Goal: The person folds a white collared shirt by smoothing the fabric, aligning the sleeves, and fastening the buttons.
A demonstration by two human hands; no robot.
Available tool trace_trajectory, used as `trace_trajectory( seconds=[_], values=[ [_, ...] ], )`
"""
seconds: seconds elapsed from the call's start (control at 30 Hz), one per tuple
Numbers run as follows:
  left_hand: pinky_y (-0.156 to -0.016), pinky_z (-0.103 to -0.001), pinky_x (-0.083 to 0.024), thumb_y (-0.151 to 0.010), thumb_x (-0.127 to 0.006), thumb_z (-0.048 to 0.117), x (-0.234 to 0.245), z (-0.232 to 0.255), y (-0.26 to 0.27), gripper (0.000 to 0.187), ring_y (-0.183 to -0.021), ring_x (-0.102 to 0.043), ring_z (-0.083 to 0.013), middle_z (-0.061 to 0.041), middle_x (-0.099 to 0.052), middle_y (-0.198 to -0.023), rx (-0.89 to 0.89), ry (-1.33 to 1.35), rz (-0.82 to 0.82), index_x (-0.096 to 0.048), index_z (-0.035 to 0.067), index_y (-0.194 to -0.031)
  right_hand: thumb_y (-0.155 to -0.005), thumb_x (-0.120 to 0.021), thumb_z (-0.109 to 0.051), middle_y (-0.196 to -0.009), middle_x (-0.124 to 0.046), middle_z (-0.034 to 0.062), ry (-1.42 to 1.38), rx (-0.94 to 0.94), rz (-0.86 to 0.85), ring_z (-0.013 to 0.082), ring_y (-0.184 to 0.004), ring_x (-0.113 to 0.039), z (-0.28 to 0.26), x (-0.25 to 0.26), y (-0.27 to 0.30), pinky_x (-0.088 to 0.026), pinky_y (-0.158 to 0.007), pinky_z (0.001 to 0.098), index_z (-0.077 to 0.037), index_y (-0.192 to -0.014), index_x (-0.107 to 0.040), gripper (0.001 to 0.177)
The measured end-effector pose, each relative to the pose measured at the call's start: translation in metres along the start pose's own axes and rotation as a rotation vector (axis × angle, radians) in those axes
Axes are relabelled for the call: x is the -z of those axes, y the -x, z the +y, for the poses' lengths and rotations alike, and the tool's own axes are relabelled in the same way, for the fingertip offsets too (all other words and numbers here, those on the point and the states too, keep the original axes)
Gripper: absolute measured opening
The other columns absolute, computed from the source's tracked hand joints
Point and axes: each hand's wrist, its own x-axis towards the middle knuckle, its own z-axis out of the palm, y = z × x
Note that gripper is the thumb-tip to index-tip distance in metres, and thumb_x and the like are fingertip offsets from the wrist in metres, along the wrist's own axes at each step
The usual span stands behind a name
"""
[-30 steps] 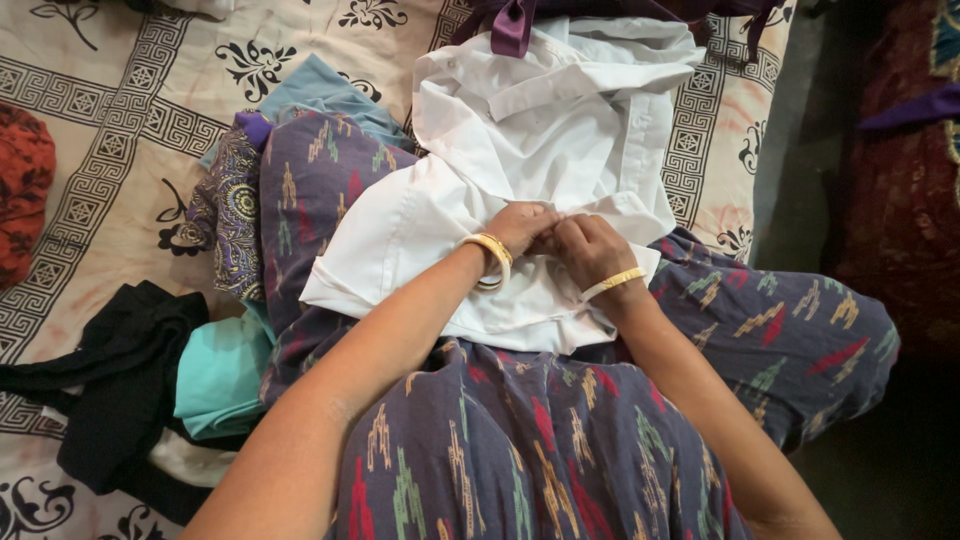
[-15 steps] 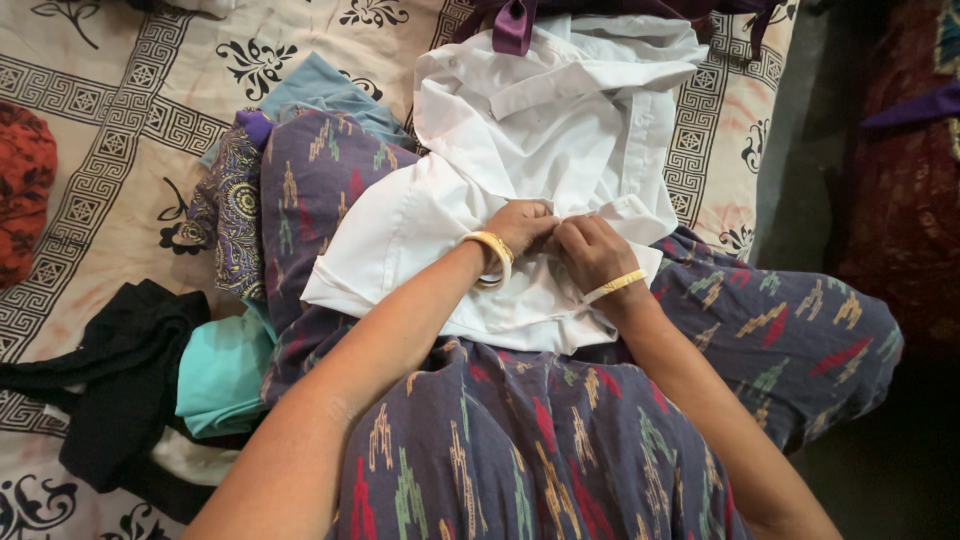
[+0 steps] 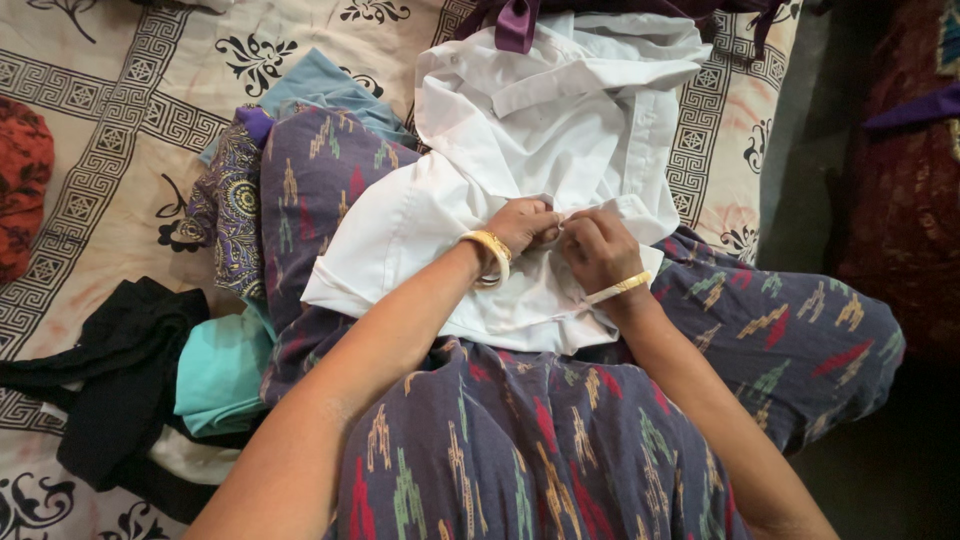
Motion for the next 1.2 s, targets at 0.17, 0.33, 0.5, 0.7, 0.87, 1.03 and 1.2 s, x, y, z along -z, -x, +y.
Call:
trace_trajectory(
  seconds=[0.17,0.33,0.5,0.7,0.87,1.03,1.2],
  values=[
    [-0.047,-0.024,-0.031,-0.097,-0.066,0.025,0.006,-0.008,-0.004,0.029,-0.049,-0.039,-0.0049,0.005,-0.054,-0.061,-0.008,-0.043,0.007,-0.064,0.007,-0.074,-0.080,-0.077,0.006,-0.096,-0.068,0.0102,-0.008,0.016,0.006,0.0299,-0.087,-0.069,-0.003,0.005,0.000,-0.056,-0.076,0.0384,-0.004,-0.095,-0.064,0.022],
    [-0.045,-0.025,-0.026,-0.100,-0.065,0.024,0.009,-0.017,-0.009,0.035,-0.046,-0.035,-0.0061,0.004,-0.050,-0.058,-0.041,0.063,-0.083,-0.061,0.007,-0.070,-0.080,-0.079,0.005,-0.094,-0.068,0.0092,0.004,0.021,0.029,0.0283,-0.086,-0.069,-0.004,0.004,0.001,-0.056,-0.074,0.0369,-0.004,-0.096,-0.065,0.023],
    [-0.043,-0.025,-0.024,-0.100,-0.063,0.024,0.011,-0.019,-0.012,0.035,-0.045,-0.035,-0.0071,0.003,-0.050,-0.057,-0.033,0.129,-0.104,-0.060,0.008,-0.069,-0.078,-0.080,0.006,-0.089,-0.068,0.0083,0.021,0.024,0.079,0.0275,-0.082,-0.069,-0.004,0.000,0.003,-0.056,-0.072,0.0366,-0.005,-0.092,-0.065,0.023],
    [-0.044,-0.025,-0.025,-0.102,-0.061,0.026,0.012,-0.023,-0.012,0.037,-0.045,-0.035,-0.0065,0.004,-0.048,-0.057,-0.050,0.126,-0.123,-0.058,0.009,-0.069,-0.080,-0.081,0.005,-0.091,-0.069,0.0092,0.024,0.018,0.092,0.0275,-0.083,-0.070,-0.005,-0.002,0.001,-0.056,-0.072,0.0367,-0.005,-0.092,-0.066,0.022],
    [-0.045,-0.025,-0.026,-0.100,-0.061,0.024,0.009,-0.017,-0.008,0.033,-0.047,-0.036,-0.0061,0.005,-0.049,-0.060,0.009,0.168,-0.104,-0.059,0.010,-0.071,-0.079,-0.082,0.003,-0.088,-0.070,0.0090,0.060,0.002,0.065,0.0276,-0.081,-0.071,-0.013,0.000,-0.008,-0.056,-0.071,0.0364,-0.005,-0.089,-0.067,0.020],
    [-0.047,-0.024,-0.030,-0.102,-0.062,0.024,0.007,-0.017,-0.007,0.035,-0.050,-0.039,-0.0059,0.004,-0.052,-0.061,-0.023,0.125,-0.113,-0.059,0.008,-0.072,-0.085,-0.078,-0.002,-0.087,-0.071,0.0111,-0.128,-0.165,0.088,0.0233,-0.078,-0.073,-0.019,0.009,-0.013,-0.057,-0.071,0.0325,-0.001,-0.096,-0.069,0.014],
    [-0.047,-0.023,-0.031,-0.102,-0.063,0.025,0.003,-0.013,-0.003,0.030,-0.050,-0.040,-0.0055,0.004,-0.054,-0.062,-0.039,0.126,-0.100,-0.061,0.009,-0.076,-0.093,-0.077,-0.004,-0.084,-0.074,0.0111,-0.202,-0.357,0.077,0.0164,-0.072,-0.072,-0.016,0.004,-0.012,-0.056,-0.066,0.0282,0.001,-0.097,-0.072,0.009]
  ],
)
